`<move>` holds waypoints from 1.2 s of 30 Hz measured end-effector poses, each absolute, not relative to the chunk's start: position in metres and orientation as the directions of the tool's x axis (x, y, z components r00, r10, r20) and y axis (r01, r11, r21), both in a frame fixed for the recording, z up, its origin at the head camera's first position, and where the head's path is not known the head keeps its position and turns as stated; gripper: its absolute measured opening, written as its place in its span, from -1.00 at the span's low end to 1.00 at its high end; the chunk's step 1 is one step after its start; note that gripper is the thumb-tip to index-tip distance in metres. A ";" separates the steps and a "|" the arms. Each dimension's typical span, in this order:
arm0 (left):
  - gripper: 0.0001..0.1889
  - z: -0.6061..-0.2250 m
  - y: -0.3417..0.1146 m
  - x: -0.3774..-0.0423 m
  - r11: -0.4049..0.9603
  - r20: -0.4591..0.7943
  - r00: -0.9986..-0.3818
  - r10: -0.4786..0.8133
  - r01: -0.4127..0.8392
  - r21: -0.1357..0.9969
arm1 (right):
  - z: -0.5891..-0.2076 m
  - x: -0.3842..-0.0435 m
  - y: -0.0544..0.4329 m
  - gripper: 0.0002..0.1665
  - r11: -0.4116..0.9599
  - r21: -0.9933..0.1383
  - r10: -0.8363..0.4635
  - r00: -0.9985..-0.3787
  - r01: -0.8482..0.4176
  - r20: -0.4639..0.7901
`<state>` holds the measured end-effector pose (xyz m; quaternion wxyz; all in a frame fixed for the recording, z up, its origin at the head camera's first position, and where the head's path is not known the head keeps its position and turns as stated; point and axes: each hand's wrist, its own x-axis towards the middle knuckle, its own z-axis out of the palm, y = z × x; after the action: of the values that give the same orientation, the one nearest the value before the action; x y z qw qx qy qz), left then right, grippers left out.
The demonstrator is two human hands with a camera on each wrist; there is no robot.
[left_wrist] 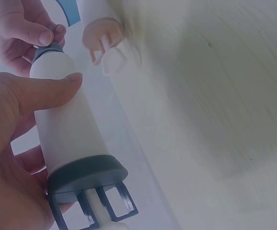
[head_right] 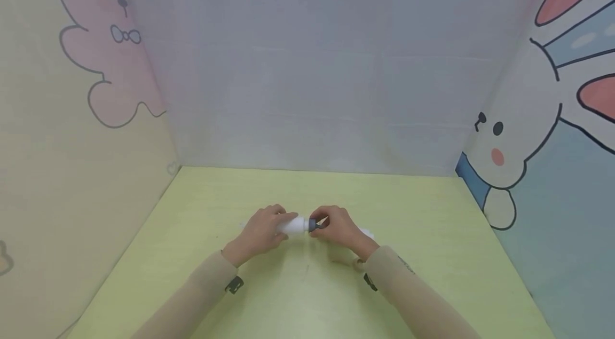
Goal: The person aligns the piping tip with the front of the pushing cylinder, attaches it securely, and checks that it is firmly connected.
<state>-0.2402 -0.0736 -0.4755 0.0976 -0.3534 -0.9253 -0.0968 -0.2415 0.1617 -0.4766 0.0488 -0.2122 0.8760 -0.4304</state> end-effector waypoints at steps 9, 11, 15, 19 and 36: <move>-0.46 -0.475 -0.073 -0.241 0.722 0.255 -0.727 0.638 0.679 0.130 | -0.476 -0.241 0.159 -0.68 0.543 -0.764 -0.428 -0.898 -0.349 0.106; -0.46 -0.476 -0.073 -0.241 0.723 0.255 -0.726 0.638 0.679 0.126 | -0.476 -0.242 0.159 -0.67 0.532 -0.772 -0.428 -0.897 -0.346 0.107; -0.46 -0.475 -0.072 -0.242 0.723 0.261 -0.724 0.638 0.680 0.121 | -0.476 -0.244 0.160 -0.67 0.505 -0.792 -0.432 -0.895 -0.343 0.112; -0.46 -0.474 -0.072 -0.243 0.724 0.260 -0.726 0.637 0.679 0.122 | -0.476 -0.245 0.161 -0.66 0.494 -0.799 -0.445 -0.889 -0.342 0.106; -0.47 -0.473 -0.071 -0.243 0.709 0.278 -0.706 0.651 0.697 0.109 | -0.479 -0.247 0.164 -0.60 0.455 -0.870 -0.483 -0.873 -0.190 -0.062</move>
<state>-0.2429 -0.0714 -0.4729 0.1100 -0.3672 -0.9178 -0.1033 -0.2472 0.1638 -0.4791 0.1522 -0.2006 0.8394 -0.4817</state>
